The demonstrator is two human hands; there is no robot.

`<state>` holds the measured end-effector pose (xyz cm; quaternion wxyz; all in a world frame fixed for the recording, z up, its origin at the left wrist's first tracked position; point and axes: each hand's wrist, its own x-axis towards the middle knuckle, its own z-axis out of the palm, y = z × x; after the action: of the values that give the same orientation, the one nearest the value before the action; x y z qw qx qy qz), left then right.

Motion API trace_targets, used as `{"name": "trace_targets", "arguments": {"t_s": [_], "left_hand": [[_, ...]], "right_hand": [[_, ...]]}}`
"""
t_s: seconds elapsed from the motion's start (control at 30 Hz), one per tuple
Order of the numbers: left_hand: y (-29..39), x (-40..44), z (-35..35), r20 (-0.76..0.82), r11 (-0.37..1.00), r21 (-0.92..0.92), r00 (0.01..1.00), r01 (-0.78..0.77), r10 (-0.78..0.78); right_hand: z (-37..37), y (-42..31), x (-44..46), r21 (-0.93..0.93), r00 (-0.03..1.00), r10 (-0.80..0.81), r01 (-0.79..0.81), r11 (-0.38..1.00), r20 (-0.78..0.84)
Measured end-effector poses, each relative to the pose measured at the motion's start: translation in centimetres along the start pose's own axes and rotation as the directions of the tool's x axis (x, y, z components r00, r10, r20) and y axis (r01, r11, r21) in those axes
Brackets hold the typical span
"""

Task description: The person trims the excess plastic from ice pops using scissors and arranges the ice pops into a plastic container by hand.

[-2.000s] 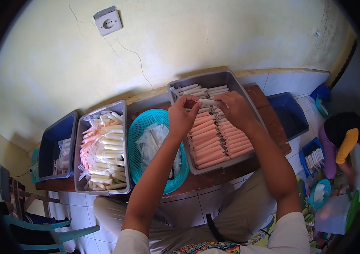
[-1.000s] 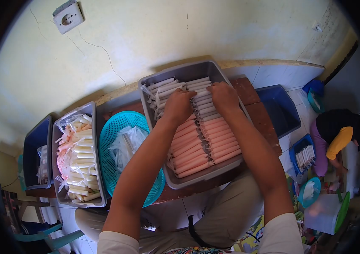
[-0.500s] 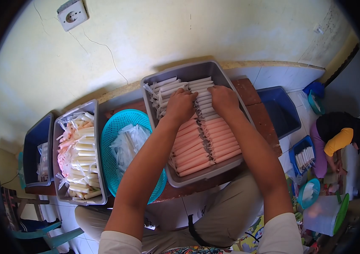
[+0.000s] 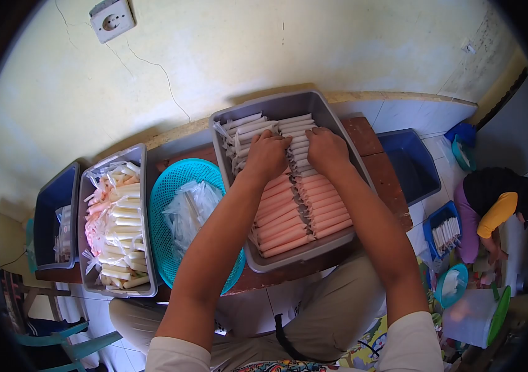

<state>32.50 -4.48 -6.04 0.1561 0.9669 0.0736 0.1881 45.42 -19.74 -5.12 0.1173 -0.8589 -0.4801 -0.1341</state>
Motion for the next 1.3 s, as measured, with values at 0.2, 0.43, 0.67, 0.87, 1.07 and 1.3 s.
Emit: {"name": "trace_targets", "arguments": {"t_s": [0.2, 0.43, 0.67, 0.87, 1.07, 1.3], "left_hand": [[0.0, -0.1, 0.0, -0.032, 1.000, -0.029, 0.999, -0.003, 0.003], [-0.2, 0.0, -0.2, -0.114, 0.994, -0.095, 0.993, -0.052, 0.041], [0.6, 0.2, -2.3, -0.159, 0.961, -0.271, 0.983, 0.047, -0.093], [0.7, -0.6, -3.4, -0.297, 0.939, -0.340, 0.953, -0.049, -0.058], [1.4, -3.6, -5.5, -0.466, 0.943, -0.298, 0.885, -0.150, -0.007], [-0.6, -3.8, -4.7, -0.408, 0.925, -0.379, 0.891, 0.034, -0.200]], "right_hand": [[-0.3, -0.6, -0.5, -0.010, 1.000, 0.015, -0.015, 1.000, 0.003], [-0.9, -1.0, -1.5, -0.019, 0.999, -0.002, 0.001, 1.000, -0.049], [-3.9, -1.4, -2.1, 0.131, 0.998, 0.051, -0.045, 0.990, -0.045], [-6.9, -4.9, -4.6, 0.238, 0.993, 0.105, -0.088, 0.967, -0.061], [-8.3, -8.2, -4.6, 0.393, 0.984, 0.066, 0.005, 0.919, -0.168], [-5.3, -8.3, -3.1, 0.384, 0.977, 0.002, 0.083, 0.919, -0.215]]}}
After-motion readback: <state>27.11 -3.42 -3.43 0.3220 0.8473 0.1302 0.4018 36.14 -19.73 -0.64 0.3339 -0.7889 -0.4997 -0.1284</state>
